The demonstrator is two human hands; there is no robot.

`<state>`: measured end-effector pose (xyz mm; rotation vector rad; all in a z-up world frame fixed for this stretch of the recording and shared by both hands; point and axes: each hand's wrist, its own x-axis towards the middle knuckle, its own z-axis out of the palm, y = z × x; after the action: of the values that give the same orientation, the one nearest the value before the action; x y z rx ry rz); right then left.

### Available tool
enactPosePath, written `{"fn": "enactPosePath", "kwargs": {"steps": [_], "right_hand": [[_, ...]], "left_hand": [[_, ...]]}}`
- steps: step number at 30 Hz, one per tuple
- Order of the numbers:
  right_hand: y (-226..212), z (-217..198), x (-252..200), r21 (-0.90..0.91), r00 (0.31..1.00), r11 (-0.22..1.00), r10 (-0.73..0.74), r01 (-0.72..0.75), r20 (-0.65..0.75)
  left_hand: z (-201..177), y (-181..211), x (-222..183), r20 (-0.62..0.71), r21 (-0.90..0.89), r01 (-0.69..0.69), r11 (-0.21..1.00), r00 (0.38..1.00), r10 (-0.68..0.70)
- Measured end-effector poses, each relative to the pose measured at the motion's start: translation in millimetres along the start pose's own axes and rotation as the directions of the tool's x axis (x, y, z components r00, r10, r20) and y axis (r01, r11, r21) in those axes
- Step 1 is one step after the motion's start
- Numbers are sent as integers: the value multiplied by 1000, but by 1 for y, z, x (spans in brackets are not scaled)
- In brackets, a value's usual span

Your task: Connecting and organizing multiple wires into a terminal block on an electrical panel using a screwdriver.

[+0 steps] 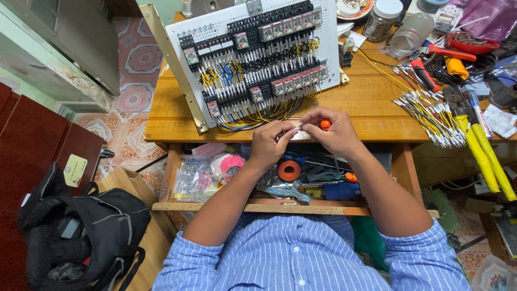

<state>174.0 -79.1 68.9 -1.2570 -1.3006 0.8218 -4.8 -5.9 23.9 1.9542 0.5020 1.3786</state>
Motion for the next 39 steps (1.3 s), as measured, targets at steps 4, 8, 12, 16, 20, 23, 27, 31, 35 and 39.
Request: {"fn": "enactPosePath", "kwargs": {"steps": [4,8,12,16,20,23,27,31,35,39], "right_hand": [[7,-1,1,12,1000,1000,-6,6,8],[5,0,2,-2,1000,1000,-13,13,9],[8,1,0,-13,1000,1000,-12,12,-10],[3,0,1,-16,1000,1000,-15,15,-12],[10,-7,4,-24,998,999,-37,35,-52],[11,-9,5,-17,997,999,-51,50,-57],[10,-7,4,-33,997,998,-61,59,-51],[6,-3,2,-20,996,998,-68,67,-58],[-7,3,0,-106,999,993,-47,50,25],[-17,5,-6,-187,997,981,-30,42,68]], "left_hand": [[1,1,0,4,-6,-15,1000,1000,15],[2,-4,-3,11,8,-27,1000,1000,27],[3,-3,-3,13,19,-15,1000,1000,15],[3,4,-1,20,-9,22,1000,1000,-22],[3,10,2,63,-122,148,981,988,-141],[5,4,-1,111,-230,280,932,959,-261],[4,-1,-3,196,-374,459,806,888,-415],[6,-6,-4,197,-404,493,771,869,-453],[5,-7,-3,188,-510,531,677,837,-514],[4,-15,-6,202,-576,547,607,815,-543]]}}
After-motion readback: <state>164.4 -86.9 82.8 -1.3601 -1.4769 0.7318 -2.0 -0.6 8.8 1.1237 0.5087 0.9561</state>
